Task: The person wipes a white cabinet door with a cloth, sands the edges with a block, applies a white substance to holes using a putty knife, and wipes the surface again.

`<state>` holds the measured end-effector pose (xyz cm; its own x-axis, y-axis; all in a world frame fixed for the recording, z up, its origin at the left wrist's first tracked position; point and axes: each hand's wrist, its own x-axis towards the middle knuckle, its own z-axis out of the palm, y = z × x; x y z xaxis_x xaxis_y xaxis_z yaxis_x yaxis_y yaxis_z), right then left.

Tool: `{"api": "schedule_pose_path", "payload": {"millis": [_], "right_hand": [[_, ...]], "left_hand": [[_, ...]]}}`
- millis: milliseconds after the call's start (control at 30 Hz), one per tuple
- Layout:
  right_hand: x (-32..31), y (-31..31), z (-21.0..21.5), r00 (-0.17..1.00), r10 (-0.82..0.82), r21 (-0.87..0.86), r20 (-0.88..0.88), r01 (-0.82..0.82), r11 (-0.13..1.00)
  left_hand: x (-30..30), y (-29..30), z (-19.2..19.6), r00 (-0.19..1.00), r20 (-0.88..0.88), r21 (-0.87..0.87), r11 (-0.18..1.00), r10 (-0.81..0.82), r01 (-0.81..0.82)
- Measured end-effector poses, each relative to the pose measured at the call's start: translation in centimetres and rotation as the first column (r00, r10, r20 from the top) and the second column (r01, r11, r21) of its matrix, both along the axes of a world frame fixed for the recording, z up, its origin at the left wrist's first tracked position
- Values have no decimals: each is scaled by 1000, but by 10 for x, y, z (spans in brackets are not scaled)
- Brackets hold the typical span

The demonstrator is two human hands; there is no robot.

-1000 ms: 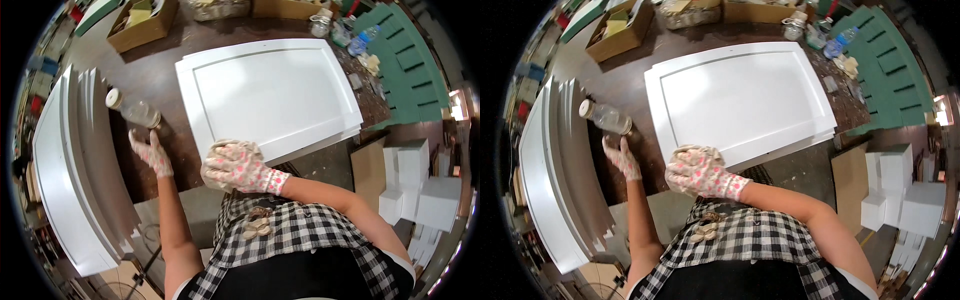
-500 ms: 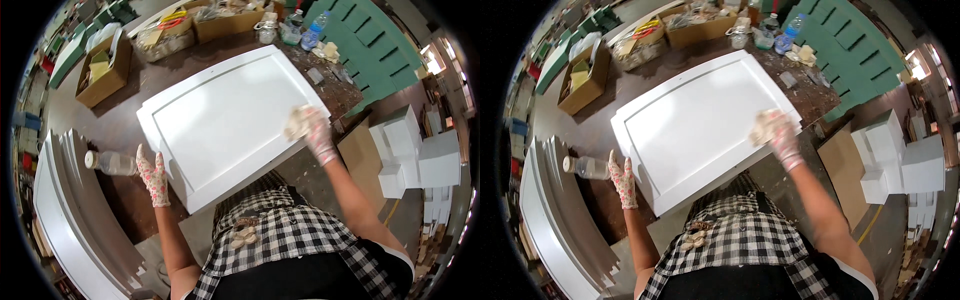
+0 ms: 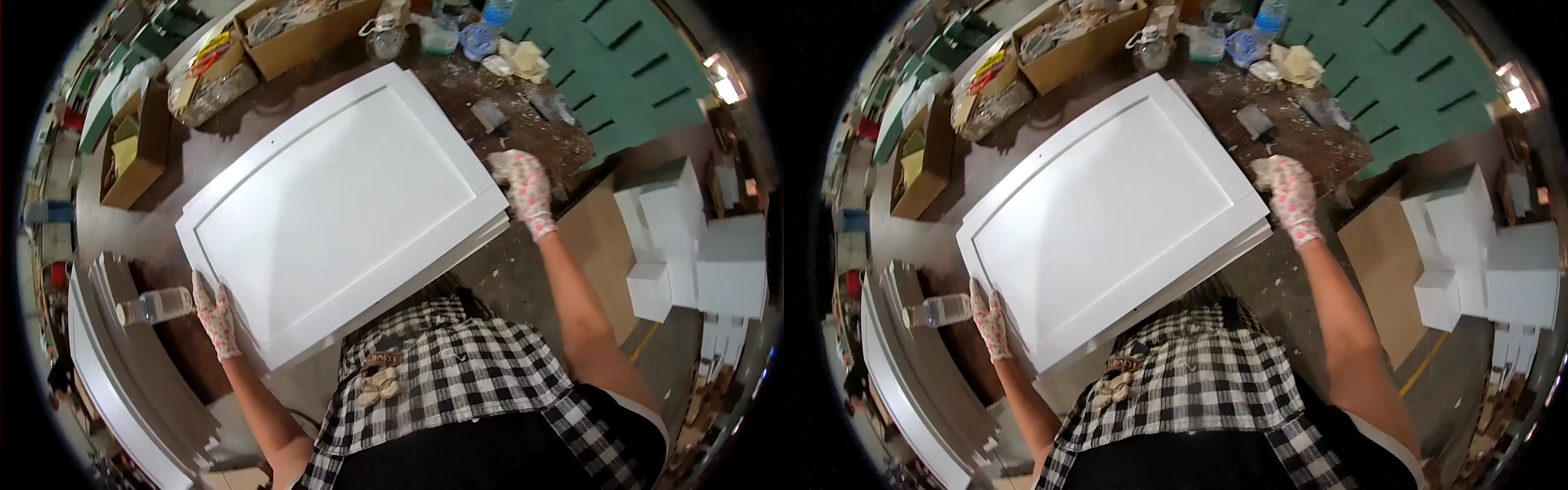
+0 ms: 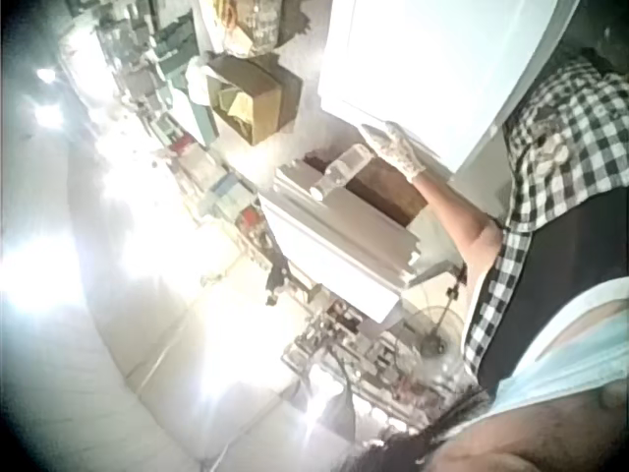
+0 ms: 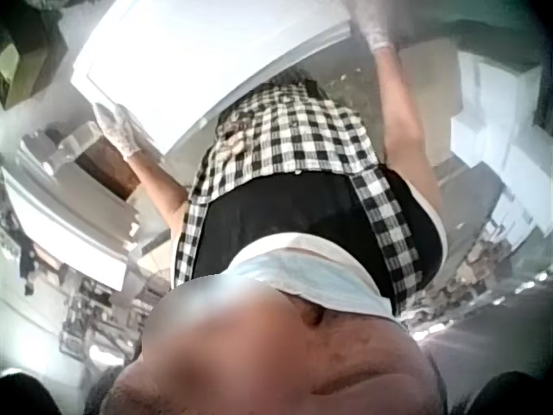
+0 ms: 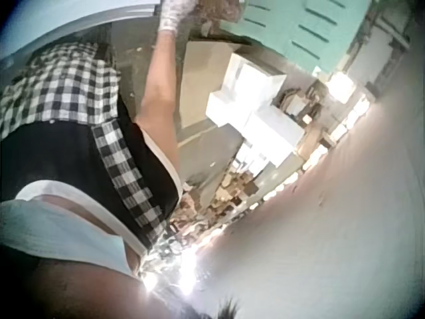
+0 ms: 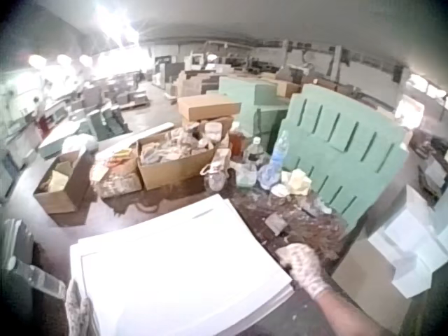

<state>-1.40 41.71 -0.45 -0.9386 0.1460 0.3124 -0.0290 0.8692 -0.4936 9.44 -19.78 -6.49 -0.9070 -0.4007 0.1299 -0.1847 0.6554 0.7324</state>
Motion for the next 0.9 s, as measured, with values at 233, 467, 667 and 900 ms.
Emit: {"api": "schedule_pose_path", "payload": {"millis": [233,467,667,900], "right_hand": [[-6,-34,36,932,243,-302,-269,-322,897],[-22,-123,70,846,489,-549,-212,-517,656],[-17,-176,77,553,814,-447,-178,-782,433],[-142,-14,75,998,-48,-478,-26,30,878]], "left_hand": [[11,3,13,963,-223,-282,936,149,-210],[-50,205,99,899,-434,619,742,50,258],[-70,295,129,972,-236,879,424,-6,216],[-35,275,118,995,59,923,374,80,-85]]}}
